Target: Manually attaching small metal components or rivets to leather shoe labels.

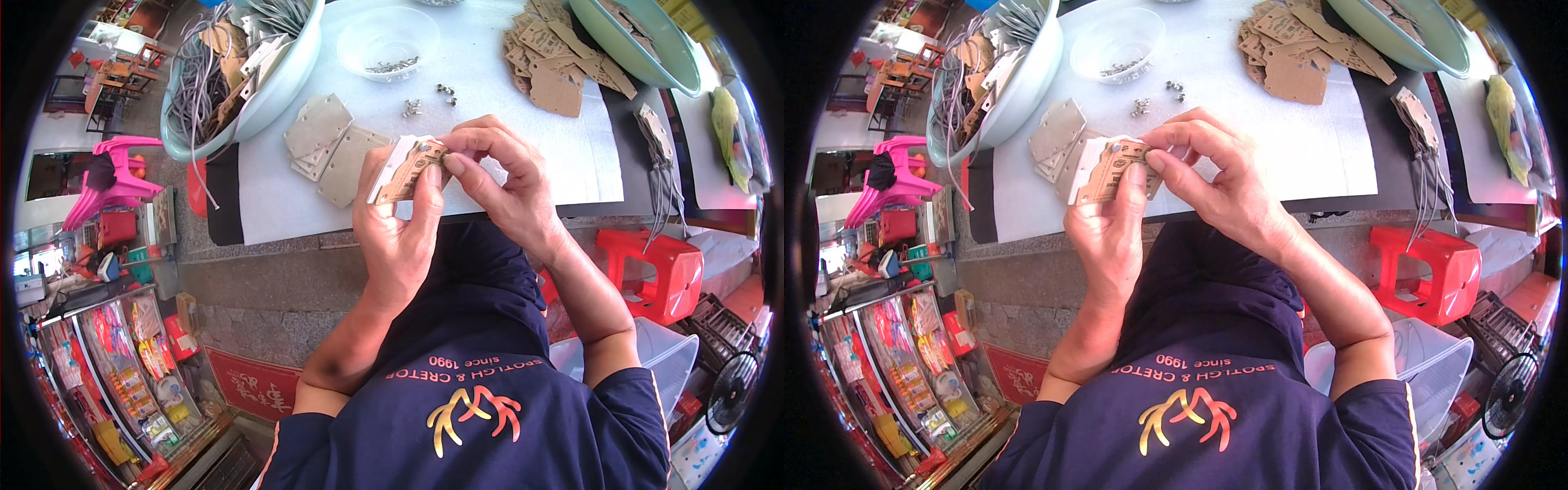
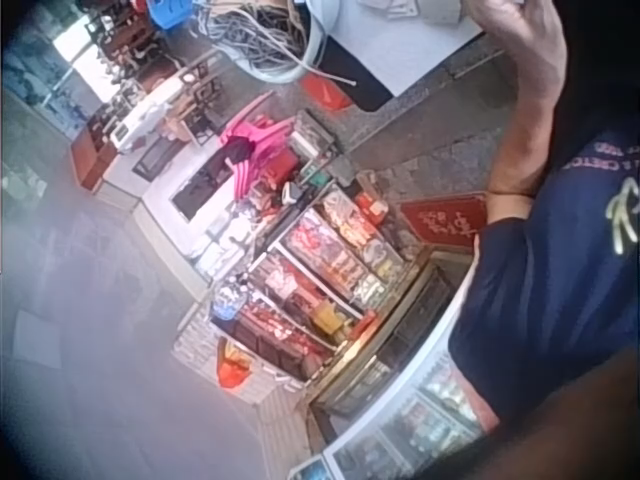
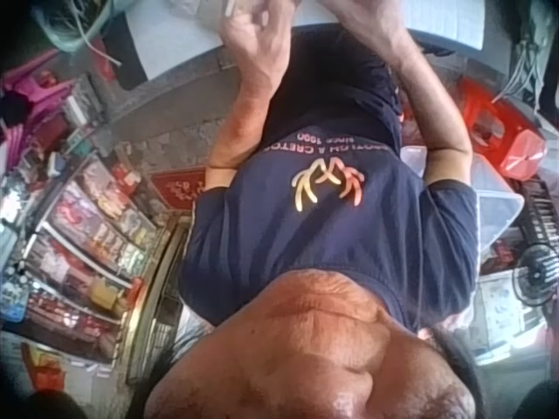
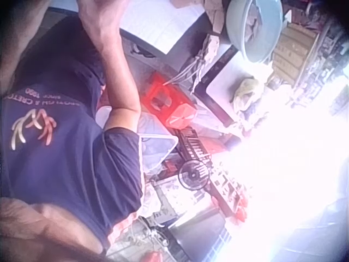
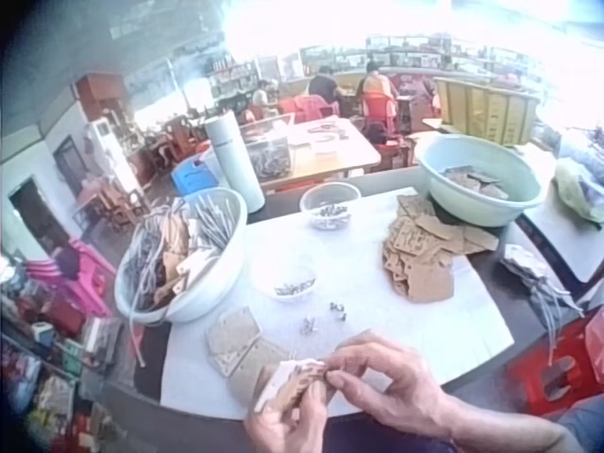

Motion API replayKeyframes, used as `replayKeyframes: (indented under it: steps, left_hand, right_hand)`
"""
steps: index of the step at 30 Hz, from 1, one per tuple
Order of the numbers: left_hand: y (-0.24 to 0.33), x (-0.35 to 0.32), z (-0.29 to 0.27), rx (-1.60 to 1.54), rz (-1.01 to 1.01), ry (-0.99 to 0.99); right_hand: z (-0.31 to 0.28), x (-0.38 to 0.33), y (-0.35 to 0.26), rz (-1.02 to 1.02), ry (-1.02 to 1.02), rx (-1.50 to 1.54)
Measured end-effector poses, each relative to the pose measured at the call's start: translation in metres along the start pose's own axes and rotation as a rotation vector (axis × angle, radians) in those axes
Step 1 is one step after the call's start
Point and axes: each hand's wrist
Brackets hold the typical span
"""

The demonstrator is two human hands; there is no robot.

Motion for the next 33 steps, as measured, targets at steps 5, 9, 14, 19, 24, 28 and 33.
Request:
replayKeyframes:
  steps: [5, 9, 14, 19, 24, 28, 33]
  left_hand:
    - [-0.001, 0.001, -0.001, 0.004, 0.004, -0.030]
    - [-0.004, 0.001, -0.002, -0.026, 0.024, -0.057]
    - [-0.004, 0.001, -0.002, -0.042, 0.011, -0.090]
    - [0.000, 0.001, -0.001, -0.090, -0.028, -0.103]
    - [0.001, 0.002, -0.003, -0.094, -0.035, -0.142]
    - [0.000, 0.001, -0.004, -0.102, -0.043, -0.141]
    - [0.003, 0.000, -0.005, -0.150, -0.116, -0.146]
  right_hand:
    - [-0.003, 0.000, -0.002, -0.036, 0.005, -0.044]
    - [-0.009, 0.002, -0.007, 0.017, -0.066, -0.039]
    - [-0.011, 0.001, -0.005, 0.104, -0.099, 0.023]
    - [-0.007, 0.000, 0.005, 0.091, -0.040, 0.110]
    - [-0.010, -0.002, 0.009, 0.254, -0.088, 0.316]
    - [-0.012, -0.001, 0.009, 0.288, -0.106, 0.297]
    - [-0.020, 0.002, 0.003, 0.415, -0.244, 0.303]
Point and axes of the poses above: each hand's wrist, its own x-axis towards the middle knuckle, its own z-axis out of the palm, y = z × x, and after that the axes turned 5 degrees about x, right-handed
